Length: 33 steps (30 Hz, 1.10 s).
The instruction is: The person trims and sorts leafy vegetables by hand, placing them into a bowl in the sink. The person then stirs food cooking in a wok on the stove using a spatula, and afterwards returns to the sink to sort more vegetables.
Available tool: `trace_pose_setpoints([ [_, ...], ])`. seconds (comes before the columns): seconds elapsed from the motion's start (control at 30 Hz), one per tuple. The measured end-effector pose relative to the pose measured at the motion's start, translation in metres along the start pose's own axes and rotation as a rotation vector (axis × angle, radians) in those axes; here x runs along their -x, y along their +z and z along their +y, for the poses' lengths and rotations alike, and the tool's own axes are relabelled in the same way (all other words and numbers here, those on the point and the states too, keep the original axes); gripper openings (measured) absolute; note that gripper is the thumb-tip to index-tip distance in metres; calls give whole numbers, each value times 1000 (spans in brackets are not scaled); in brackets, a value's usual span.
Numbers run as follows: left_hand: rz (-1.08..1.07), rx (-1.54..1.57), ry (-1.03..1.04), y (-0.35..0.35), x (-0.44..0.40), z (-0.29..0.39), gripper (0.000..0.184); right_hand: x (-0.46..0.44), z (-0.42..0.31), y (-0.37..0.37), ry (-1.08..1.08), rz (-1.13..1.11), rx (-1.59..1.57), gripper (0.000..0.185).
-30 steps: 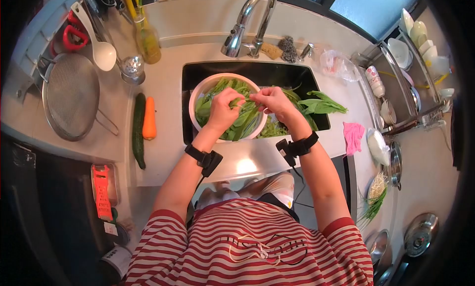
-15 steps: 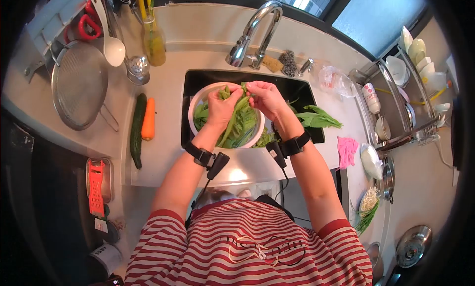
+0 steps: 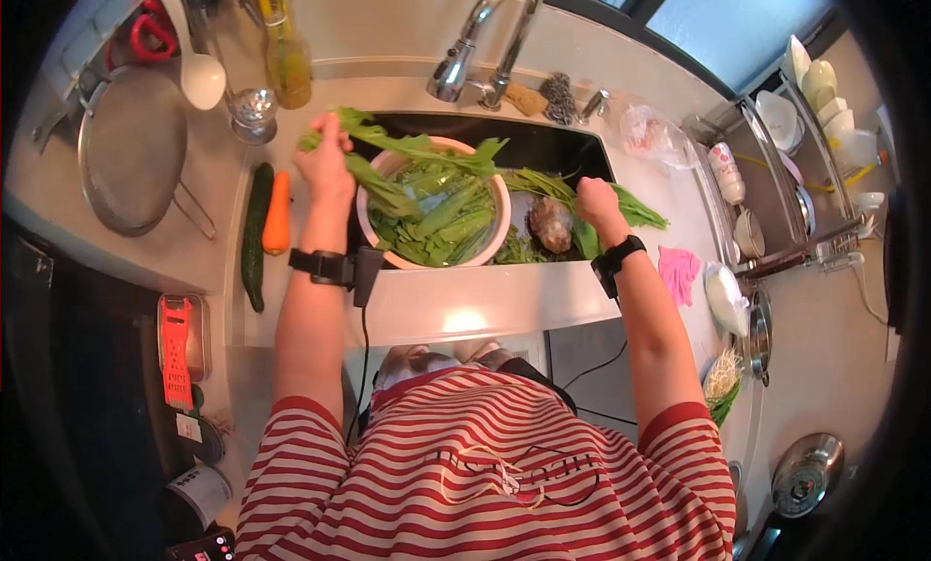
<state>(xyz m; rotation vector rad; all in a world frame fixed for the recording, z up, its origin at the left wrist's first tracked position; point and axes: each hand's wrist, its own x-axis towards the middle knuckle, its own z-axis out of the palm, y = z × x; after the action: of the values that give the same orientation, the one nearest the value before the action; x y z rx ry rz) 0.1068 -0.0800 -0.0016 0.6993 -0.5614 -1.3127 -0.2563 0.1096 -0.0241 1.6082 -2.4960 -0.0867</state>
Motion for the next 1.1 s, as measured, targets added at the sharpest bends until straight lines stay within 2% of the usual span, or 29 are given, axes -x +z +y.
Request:
trace_pose_setpoints([
  [0.1, 125, -69, 117, -23, -19, 5, 10, 17, 47, 16, 56, -24, 50, 11],
  [0.13, 112, -36, 124, -27, -18, 13, 10, 20, 62, 21, 125, -108, 80, 9],
  [0.23, 86, -35, 114, -29, -15, 25, 9, 24, 88, 35, 147, -104, 3, 8],
  [0.27, 22, -68, 125, -27, -11, 23, 9, 15, 92, 40, -4, -185, -20, 11],
  [0.33, -49, -124, 122, -17, 0, 13, 10, -4, 75, 41, -39, -331, -218, 26],
  [0.4, -82, -183, 103, 2, 11, -6, 10, -7, 52, 16, -42, -564, -375, 23],
  [0.5, -121, -314, 32, 25, 33, -35, 11, -18, 45, 12, -22, -675, -498, 20],
  [0.57, -225, -470, 117, 36, 42, -50, 11, -24, 53, 17, 22, -516, -849, 20],
  [0.6, -309, -550, 165, 39, 45, -61, 11, -30, 55, 16, 65, -508, -1063, 17],
  [0.63, -405, -554, 129, 46, 49, -68, 10, -29, 51, 8, 71, -513, -1061, 17],
  [0.7, -535, -745, 142, 63, 68, -79, 9, -32, 40, -18, 103, -355, -1309, 14],
  [0.77, -605, -649, 57, 87, 97, -90, 8, -25, 20, -47, 139, -365, -1349, 12],
  [0.83, -815, -685, 181, 103, 113, -102, 9, -21, 7, -60, 147, -300, -1426, 15],
  [0.97, -912, -721, 195, 119, 132, -118, 16, -12, -15, -77, 62, -250, -1411, 20],
  [1.03, -962, -767, 280, 120, 132, -119, 15, -10, -22, -79, 70, -258, -1411, 20],
  [1.1, -942, -733, 207, 118, 132, -119, 13, -7, -26, -83, 114, -294, -1408, 19],
])
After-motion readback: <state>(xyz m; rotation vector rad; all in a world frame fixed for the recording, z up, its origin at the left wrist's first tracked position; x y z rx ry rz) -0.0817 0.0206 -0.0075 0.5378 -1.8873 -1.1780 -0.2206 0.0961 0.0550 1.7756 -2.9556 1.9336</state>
